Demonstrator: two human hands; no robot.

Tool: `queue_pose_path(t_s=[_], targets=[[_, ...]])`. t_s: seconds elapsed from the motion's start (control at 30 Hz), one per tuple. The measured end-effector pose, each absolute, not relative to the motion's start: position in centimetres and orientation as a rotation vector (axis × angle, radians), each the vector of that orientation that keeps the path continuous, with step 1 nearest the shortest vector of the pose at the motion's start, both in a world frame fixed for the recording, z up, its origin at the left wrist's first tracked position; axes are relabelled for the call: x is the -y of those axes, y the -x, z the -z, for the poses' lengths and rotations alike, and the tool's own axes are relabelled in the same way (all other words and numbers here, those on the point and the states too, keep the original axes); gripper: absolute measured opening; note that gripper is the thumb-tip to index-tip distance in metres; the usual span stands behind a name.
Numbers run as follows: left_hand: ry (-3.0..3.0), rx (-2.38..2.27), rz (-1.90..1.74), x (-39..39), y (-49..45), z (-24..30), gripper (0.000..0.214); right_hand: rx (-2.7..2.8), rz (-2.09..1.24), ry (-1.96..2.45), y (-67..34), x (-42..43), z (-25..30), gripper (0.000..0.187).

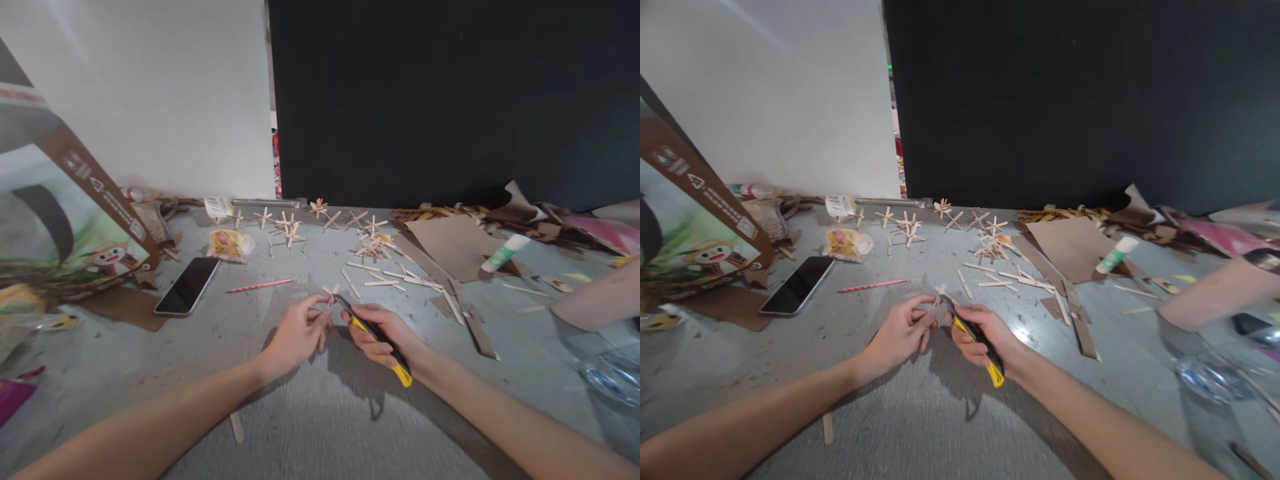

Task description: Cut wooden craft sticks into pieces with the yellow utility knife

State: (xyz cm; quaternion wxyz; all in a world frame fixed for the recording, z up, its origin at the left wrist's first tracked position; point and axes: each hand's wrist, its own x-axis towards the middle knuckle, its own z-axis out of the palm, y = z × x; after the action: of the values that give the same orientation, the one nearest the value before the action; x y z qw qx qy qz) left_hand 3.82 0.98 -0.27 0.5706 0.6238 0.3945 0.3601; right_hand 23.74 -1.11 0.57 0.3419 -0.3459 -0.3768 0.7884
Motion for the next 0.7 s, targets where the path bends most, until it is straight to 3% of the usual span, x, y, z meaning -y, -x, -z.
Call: queue_pose_path(t_s=[0.13, 0.4, 0.53, 0.7], targets=[[-1.435, -0.923, -0.836, -0.8, -3.9, 0.2, 0.049, 0.968, -1.780, 0.936, -23.6, 1.4, -1.4, 0.039], [-1.532, -0.956, -0.748, -0.3, -4.0, -0.8, 0.039, 1.403, -0.901, 1.310, -23.6, 1.5, -2.3, 0.043], [-1.484, -0.970, -0.774, -0.2, -4.0, -1.0, 0.039, 1.528, -0.868, 1.418, -23.4, 1.3, -2.5, 0.038], [-1.356, -0.945, -0.903, -0.3, -4.0, -1.1, 0.046, 1.503, -1.126, 1.389, -22.7, 1.9, -2.1, 0.052]])
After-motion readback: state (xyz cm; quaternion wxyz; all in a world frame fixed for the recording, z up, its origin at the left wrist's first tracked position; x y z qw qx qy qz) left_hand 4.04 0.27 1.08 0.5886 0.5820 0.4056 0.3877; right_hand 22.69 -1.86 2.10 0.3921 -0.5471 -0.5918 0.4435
